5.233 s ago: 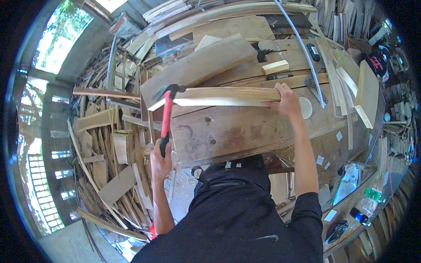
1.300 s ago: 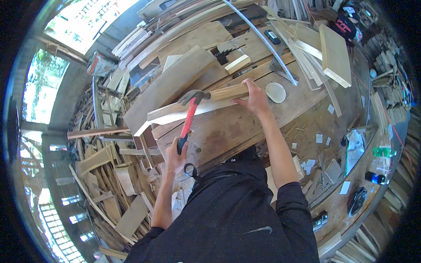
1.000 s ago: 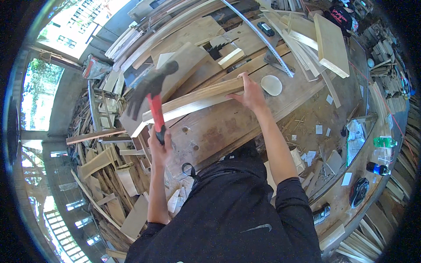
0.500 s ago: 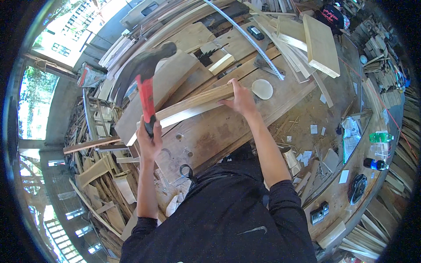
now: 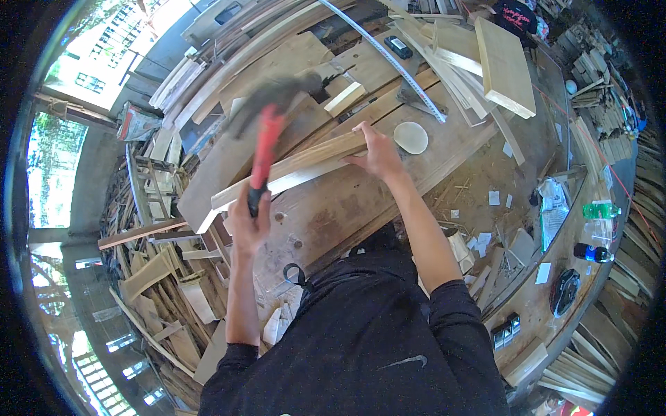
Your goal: The recorder is measuring, sanding, and hammering pieces of wood at a workbench in a workshop.
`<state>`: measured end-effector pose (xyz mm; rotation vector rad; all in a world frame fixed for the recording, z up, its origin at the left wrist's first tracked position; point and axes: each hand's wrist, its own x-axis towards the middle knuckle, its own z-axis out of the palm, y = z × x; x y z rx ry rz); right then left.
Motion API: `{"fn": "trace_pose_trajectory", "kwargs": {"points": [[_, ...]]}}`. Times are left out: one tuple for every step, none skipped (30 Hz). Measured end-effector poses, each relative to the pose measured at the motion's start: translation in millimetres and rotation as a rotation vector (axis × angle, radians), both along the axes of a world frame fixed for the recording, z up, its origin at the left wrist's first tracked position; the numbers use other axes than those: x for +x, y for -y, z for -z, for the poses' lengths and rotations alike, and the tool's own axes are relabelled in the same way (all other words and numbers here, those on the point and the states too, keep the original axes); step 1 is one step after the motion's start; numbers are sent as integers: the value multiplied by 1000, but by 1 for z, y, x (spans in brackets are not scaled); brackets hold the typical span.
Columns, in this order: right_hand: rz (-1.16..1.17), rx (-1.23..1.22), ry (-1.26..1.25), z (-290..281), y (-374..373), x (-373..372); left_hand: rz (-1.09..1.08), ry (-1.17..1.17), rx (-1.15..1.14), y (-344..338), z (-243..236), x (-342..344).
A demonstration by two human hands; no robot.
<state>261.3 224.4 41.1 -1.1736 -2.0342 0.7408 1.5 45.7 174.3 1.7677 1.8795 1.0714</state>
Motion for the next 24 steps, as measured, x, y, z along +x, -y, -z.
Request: {"fn": "trace_pose_trajectory", "kwargs": {"points": [[-3, 8, -8, 0, 0, 0, 31, -15, 107, -7, -9, 2], [-5, 17, -16, 1, 0, 1, 62, 6, 135, -11, -11, 4], [-3, 15, -16, 1, 1, 3, 45, 77, 50, -10, -3, 9], [-12, 17, -27, 2, 1, 5, 29, 144, -32, -7, 7, 13], [-20, 22, -37, 4, 0, 5, 62, 85, -41, -5, 18, 15], [-16, 26, -41, 5, -2, 5, 86, 54, -18, -1, 34, 18], [-28, 3, -66, 7, -1, 6, 99, 72, -116, 4, 44, 23], [-46, -17, -92, 8, 0, 6, 106, 88, -211, 9, 51, 27], [-46, -15, -98, 8, 1, 7, 116, 102, -278, 12, 64, 30], [-56, -61, -105, 11, 0, 10, 112, 75, -267, 15, 70, 36], [-59, -104, -110, 12, -5, 11, 115, 50, -252, 15, 76, 41], [-52, -97, -115, 13, -9, 10, 100, 46, -209, 20, 79, 43], [-14, -45, -79, 16, -8, 10, 107, 43, -214, 18, 71, 42], [12, 1, -44, 18, -4, 9, 53, 50, -202, 21, 53, 45], [5, -10, -49, 19, -1, 10, -3, 57, -190, 22, 36, 46], [-30, -45, -62, 13, -1, 8, -9, 24, -105, 25, 24, 38], [-63, -76, -76, 10, -4, 8, -19, 47, -86, 25, 7, 35], [-79, -78, -76, 7, -5, 11, -30, 69, -66, 25, -4, 31], [-66, -61, -74, 5, -4, 11, -9, 59, 22, 29, -5, 22], [-49, -46, -71, 5, -3, 12, -32, 53, 22, 34, -2, 16], [-54, -45, -71, 6, -4, 12, -31, 56, 15, 40, 4, 9], [-71, -43, -74, 5, -4, 11, -26, 62, 11, 45, 11, 5], [-64, -45, -72, 5, -3, 10, -44, 61, -96, 53, 17, 2], [-57, -46, -71, 5, -3, 9, -57, 60, -94, 62, 30, -2]]}}
